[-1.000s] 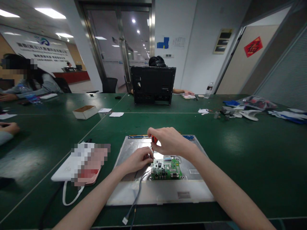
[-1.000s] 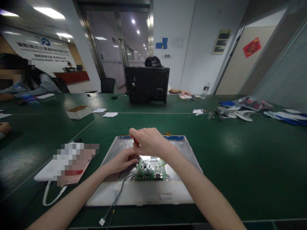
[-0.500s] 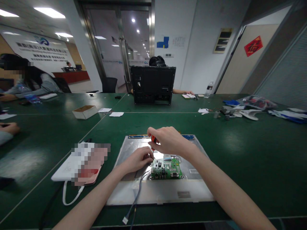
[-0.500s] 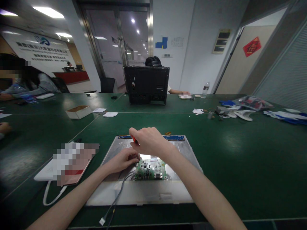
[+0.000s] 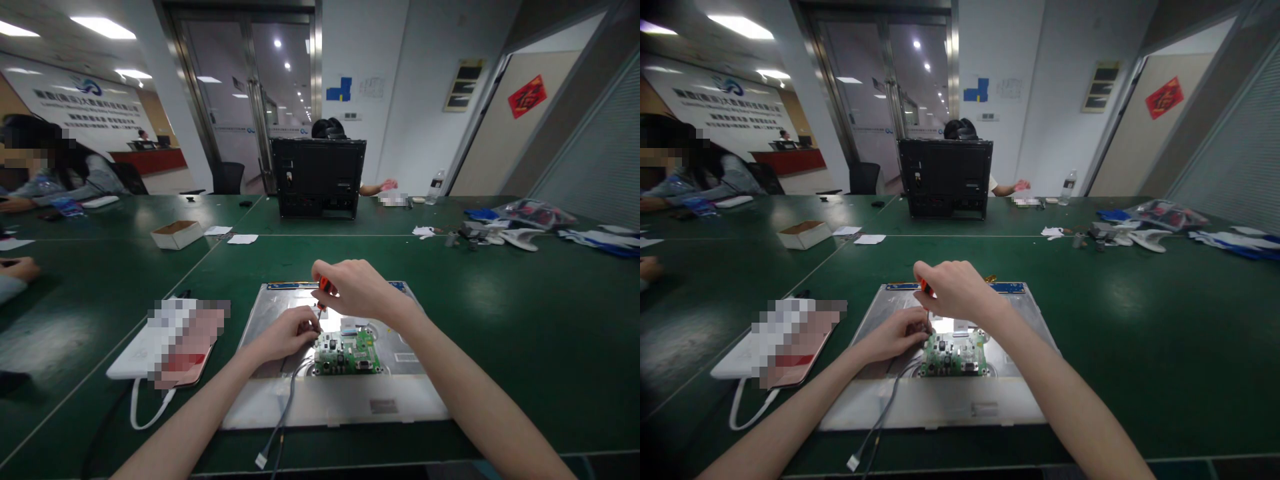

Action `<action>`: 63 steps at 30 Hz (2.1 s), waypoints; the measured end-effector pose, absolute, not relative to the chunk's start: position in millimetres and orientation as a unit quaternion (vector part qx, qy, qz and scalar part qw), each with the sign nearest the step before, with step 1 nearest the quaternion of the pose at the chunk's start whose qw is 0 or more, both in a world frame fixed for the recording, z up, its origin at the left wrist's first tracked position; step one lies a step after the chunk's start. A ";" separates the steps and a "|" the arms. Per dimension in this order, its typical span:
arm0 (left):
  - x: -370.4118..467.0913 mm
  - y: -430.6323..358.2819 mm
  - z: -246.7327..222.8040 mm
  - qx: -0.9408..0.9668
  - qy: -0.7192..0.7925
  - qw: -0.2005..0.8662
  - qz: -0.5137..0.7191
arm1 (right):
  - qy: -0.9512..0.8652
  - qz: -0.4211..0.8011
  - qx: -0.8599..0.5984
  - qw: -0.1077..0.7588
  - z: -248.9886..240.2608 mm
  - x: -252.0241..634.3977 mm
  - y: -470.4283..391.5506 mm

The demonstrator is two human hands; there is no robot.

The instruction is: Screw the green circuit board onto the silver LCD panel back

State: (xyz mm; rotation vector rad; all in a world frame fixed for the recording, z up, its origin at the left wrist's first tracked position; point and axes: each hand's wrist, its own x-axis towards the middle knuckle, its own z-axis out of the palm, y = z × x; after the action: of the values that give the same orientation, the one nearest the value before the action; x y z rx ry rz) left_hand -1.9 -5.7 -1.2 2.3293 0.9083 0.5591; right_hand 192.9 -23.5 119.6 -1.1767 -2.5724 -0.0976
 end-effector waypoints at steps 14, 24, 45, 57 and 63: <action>-4.4 -5.4 -3.4 0.862 0.352 0.274 0.243 | -0.892 -0.044 -0.422 0.154 122.1 197.6 -19.7; -3.5 -1.7 -1.6 0.858 0.370 0.227 0.275 | -0.883 -0.073 -0.437 0.156 128.6 205.5 -19.3; -8.5 12.4 -17.7 0.879 0.399 0.133 0.223 | -0.880 -0.090 -0.440 0.152 126.2 208.2 -18.0; -10.9 9.1 -10.0 0.864 0.420 0.160 0.229 | -0.882 -0.071 -0.443 0.143 130.0 208.1 -19.7; -12.0 4.2 10.1 0.843 0.415 0.265 0.219 | -0.882 -0.069 -0.441 0.151 132.5 210.7 -21.3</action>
State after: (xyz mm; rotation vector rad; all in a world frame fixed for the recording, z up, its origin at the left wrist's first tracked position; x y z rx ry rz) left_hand -12.0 4.2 10.1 2.2762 1.1198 0.5914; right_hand 210.7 -21.3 132.5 -1.2660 -2.5331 -0.1985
